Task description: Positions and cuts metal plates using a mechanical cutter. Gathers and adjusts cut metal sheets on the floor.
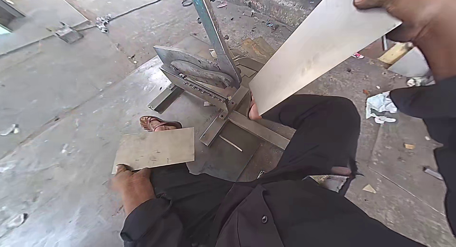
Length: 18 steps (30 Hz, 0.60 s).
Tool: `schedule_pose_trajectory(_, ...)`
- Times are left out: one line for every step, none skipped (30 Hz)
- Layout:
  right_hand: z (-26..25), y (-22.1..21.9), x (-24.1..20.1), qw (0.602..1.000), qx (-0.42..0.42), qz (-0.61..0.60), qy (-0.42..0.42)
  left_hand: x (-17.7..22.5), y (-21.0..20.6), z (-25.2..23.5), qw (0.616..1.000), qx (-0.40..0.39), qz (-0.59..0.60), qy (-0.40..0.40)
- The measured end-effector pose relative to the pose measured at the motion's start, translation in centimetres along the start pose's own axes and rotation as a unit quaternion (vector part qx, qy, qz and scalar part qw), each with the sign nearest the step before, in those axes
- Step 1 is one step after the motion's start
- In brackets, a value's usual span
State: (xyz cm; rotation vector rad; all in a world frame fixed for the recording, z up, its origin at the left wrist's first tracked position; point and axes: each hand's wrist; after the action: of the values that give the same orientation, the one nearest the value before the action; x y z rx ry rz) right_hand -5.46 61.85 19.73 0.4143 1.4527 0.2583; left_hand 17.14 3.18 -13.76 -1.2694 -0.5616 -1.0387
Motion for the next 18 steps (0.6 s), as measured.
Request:
schedule_pose_trajectory(0.5,-1.2,1.3,1.000,-0.016,0.009,-0.021,0.0,0.1,0.2,1.000,-0.003,-0.003,0.002)
schedule_pose_trajectory(1.0,-3.1,2.7,0.998,-0.041,0.021,-0.042,0.2,0.2,0.5,1.000,-0.006,0.000,0.008)
schedule_pose_trajectory(1.0,-5.3,4.5,0.995,-0.079,0.024,-0.057,0.5,0.2,0.7,1.000,-0.004,0.006,0.014)
schedule_pose_trajectory(0.8,-7.8,6.5,0.991,-0.115,0.021,-0.071,0.7,0.1,0.9,1.000,0.001,0.014,0.021)
schedule_pose_trajectory(0.6,-10.6,8.8,0.985,-0.147,0.020,-0.086,0.9,0.0,1.0,0.999,0.006,0.020,0.030)
schedule_pose_trajectory(0.5,-13.6,10.8,0.978,-0.179,0.015,-0.107,1.1,-0.4,1.1,0.999,0.010,0.026,0.041)
schedule_pose_trajectory(0.0,-16.8,12.8,0.971,-0.207,-0.002,-0.119,1.1,-0.9,1.2,0.998,0.013,0.031,0.048)
schedule_pose_trajectory(-0.7,-19.9,15.1,0.963,-0.237,-0.028,-0.126,0.8,-1.2,1.3,0.998,0.012,0.033,0.055)
schedule_pose_trajectory(-1.6,-22.9,17.5,0.952,-0.269,-0.059,-0.131,0.4,-1.5,1.5,0.997,0.009,0.034,0.064)
schedule_pose_trajectory(-2.5,-25.7,19.8,0.940,-0.299,-0.084,-0.141,-0.2,-1.8,1.7,0.996,0.008,0.034,0.076)
schedule_pose_trajectory(-3.5,-28.1,21.9,0.928,-0.325,-0.093,-0.154,-1.1,-2.3,2.0,0.996,0.009,0.025,0.090)
schedule_pose_trajectory(-4.5,-30.1,23.6,0.918,-0.346,-0.085,-0.176,-2.3,-2.9,2.2,0.994,0.007,0.015,0.105)
schedule_pose_trajectory(-5.5,-31.7,25.4,0.907,-0.364,-0.050,-0.206,-3.8,-3.4,2.6,0.992,0.011,-0.002,0.124)
schedule_pose_trajectory(-6.7,-33.0,27.2,0.896,-0.379,0.003,-0.231,-5.5,-3.9,2.9,0.989,0.024,-0.023,0.143)
schedule_pose_trajectory(-7.7,-34.2,29.2,0.884,-0.394,0.052,-0.246,-7.4,-4.4,3.1,0.986,0.035,-0.043,0.158)
schedule_pose_trajectory(-8.4,-35.2,31.4,0.876,-0.399,0.090,-0.256,-9.5,-4.7,3.1,0.982,0.041,-0.065,0.172)
schedule_pose_trajectory(-8.9,-36.0,33.2,0.869,-0.399,0.126,-0.265,-11.7,-4.7,3.0,0.978,0.046,-0.087,0.185)
schedule_pose_trajectory(-9.2,-36.7,34.8,0.865,-0.395,0.157,-0.268,-13.8,-4.5,3.0,0.974,0.053,-0.107,0.195)
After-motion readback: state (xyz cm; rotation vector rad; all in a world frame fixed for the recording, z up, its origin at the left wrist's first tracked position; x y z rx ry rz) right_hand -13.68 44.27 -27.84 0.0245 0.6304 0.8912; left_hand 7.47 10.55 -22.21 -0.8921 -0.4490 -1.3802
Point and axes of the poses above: each hand's wrist, its own z-axis away from the middle knuckle, its own y-axis out of the back of the hand, x = y × z, and after that the axes turned 8 degrees about -y, right-handed
